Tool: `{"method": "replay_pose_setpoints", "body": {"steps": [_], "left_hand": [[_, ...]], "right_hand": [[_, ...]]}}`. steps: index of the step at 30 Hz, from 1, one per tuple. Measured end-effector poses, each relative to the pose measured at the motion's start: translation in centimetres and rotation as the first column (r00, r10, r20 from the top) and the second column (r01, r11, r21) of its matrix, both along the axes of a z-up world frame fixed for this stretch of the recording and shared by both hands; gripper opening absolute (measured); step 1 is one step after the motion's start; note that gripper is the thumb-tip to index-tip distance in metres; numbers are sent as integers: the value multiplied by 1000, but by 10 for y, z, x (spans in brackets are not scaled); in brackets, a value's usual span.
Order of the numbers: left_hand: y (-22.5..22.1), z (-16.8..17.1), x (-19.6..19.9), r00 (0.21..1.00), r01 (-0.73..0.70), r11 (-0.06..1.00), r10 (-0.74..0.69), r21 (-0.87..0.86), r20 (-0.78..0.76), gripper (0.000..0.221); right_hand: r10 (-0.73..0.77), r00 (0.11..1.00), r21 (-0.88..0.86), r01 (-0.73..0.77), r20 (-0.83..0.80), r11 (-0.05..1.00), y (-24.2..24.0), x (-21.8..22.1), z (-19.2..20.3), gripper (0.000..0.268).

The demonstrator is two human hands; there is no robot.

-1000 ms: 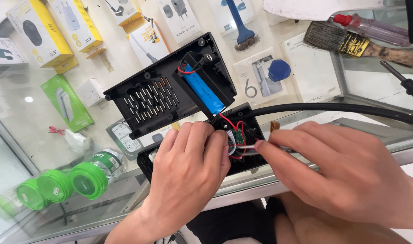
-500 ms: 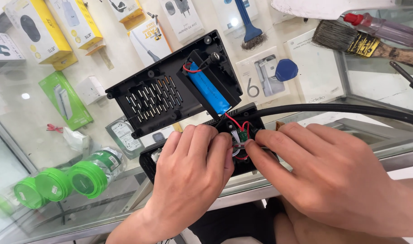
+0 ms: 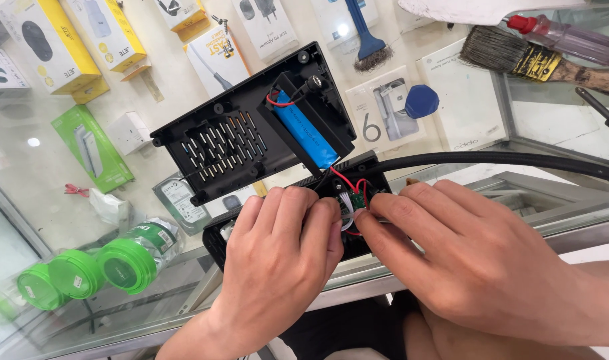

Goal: Repairing the internal wiring of an electronic device using tweezers

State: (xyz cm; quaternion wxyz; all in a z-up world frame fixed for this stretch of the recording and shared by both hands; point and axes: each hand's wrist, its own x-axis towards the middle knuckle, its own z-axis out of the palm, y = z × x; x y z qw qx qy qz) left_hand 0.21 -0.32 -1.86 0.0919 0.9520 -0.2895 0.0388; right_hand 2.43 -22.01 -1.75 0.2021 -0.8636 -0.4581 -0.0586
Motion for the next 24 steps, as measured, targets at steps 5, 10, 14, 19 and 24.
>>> {"method": "replay_pose_setpoints", "body": {"steps": [5, 10, 14, 19, 24], "left_hand": [[1, 0, 0, 1000, -3, 1000, 2, -18, -24, 16], [3, -1, -1, 999, -12, 999, 10, -47, -38, 14], [3, -1, -1, 998, -25, 995, 19, -92, -67, 12], [4, 0, -1, 996, -31, 990, 20, -138, -87, 11], [4, 0, -1, 995, -37, 989, 23, -140, -98, 12]], "right_hand": [[58, 998, 18, -58, 25, 998, -3, 0, -4, 16], [115, 989, 23, -117, 88, 993, -7, 0, -9, 13], [103, 990, 75, -110, 92, 991, -7, -1, -15, 12], [72, 993, 103, -82, 91, 991, -10, -6, -23, 15], [51, 997, 152, -60, 62, 987, -11, -10, -27, 21]]}}
